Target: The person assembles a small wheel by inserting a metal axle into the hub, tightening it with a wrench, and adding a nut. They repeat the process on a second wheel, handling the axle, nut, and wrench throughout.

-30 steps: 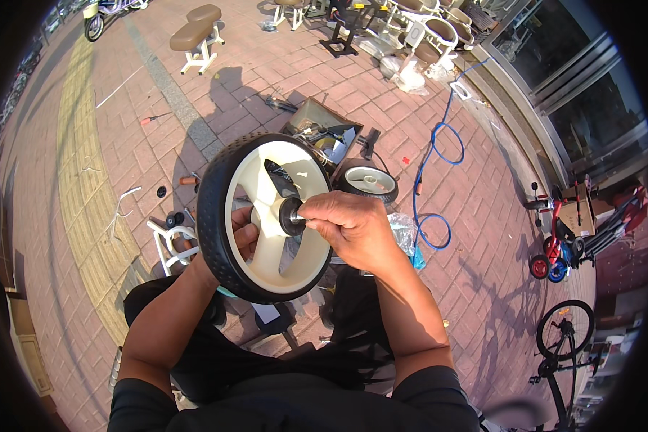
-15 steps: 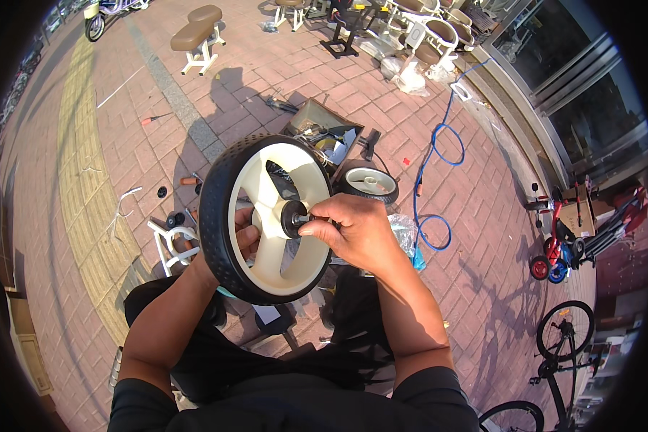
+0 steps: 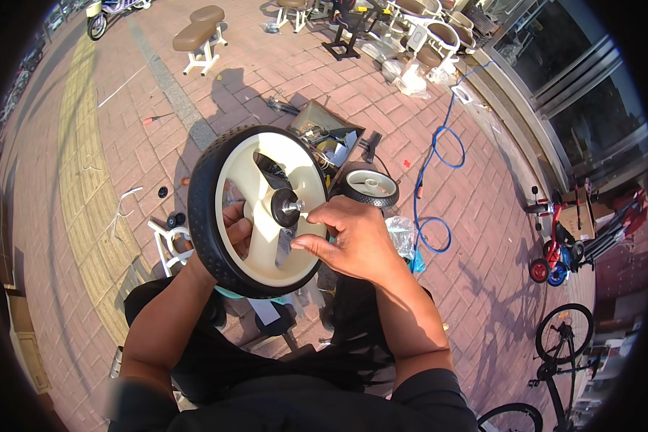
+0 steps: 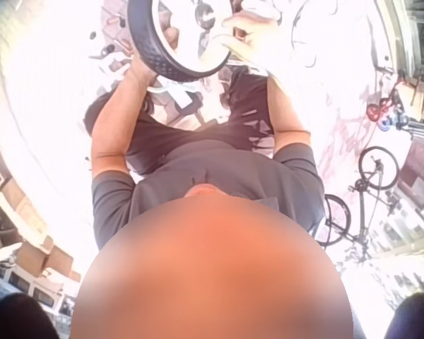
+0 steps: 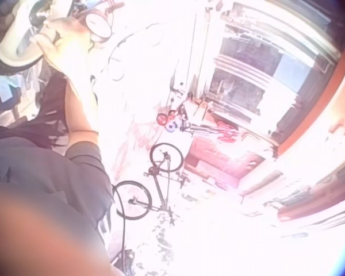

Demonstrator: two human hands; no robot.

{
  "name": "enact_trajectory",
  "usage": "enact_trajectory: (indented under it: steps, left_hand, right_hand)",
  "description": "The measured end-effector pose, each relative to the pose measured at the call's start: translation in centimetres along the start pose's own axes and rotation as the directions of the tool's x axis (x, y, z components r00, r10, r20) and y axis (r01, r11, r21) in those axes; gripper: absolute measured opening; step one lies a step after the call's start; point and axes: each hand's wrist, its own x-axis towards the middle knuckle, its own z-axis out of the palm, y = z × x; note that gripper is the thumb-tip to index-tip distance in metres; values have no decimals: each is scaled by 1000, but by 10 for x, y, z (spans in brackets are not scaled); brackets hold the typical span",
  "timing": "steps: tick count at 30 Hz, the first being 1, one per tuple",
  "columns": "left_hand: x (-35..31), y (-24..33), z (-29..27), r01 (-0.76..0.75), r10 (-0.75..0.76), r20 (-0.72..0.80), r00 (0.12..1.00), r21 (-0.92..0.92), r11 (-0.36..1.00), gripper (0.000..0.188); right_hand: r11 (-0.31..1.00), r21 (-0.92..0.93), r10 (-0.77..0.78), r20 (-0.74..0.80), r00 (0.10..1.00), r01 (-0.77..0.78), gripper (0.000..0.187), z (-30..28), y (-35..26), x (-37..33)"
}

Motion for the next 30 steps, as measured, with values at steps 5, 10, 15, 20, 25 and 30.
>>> enact_trajectory:
  steps: [5, 10, 15, 20, 25, 30]
  left_hand:
    - [0, 1, 4, -48, 48, 1, 999, -40, 998, 48]
    - [-2, 3, 0, -7, 10, -31, 999, 109, 994, 53]
    - [1, 3, 0, 6, -2, -26, 1000, 161, 987, 56]
    - [0, 2, 5, -142, 150, -17, 989, 233, 962, 44]
    - [-6, 5, 6, -187, 174, 68, 982, 410, 893, 36]
    - [-5, 6, 11, -224, 238, 34, 971, 489, 843, 25]
  right_hand:
    - [981, 131, 149, -40, 988, -142, 35, 5, 1, -4]
    - [972, 148, 184, -8, 983, -181, 30, 7, 3, -5]
    - [974, 193, 124, 5, 992, -122, 24, 5, 5, -4]
    - [930, 306, 213, 5, 977, -204, 21, 4, 4, -4]
    - [924, 266, 262, 83, 961, -275, 20, 4, 5, -6]
    - [848, 390, 359, 74, 931, -358, 15, 15, 12, -8]
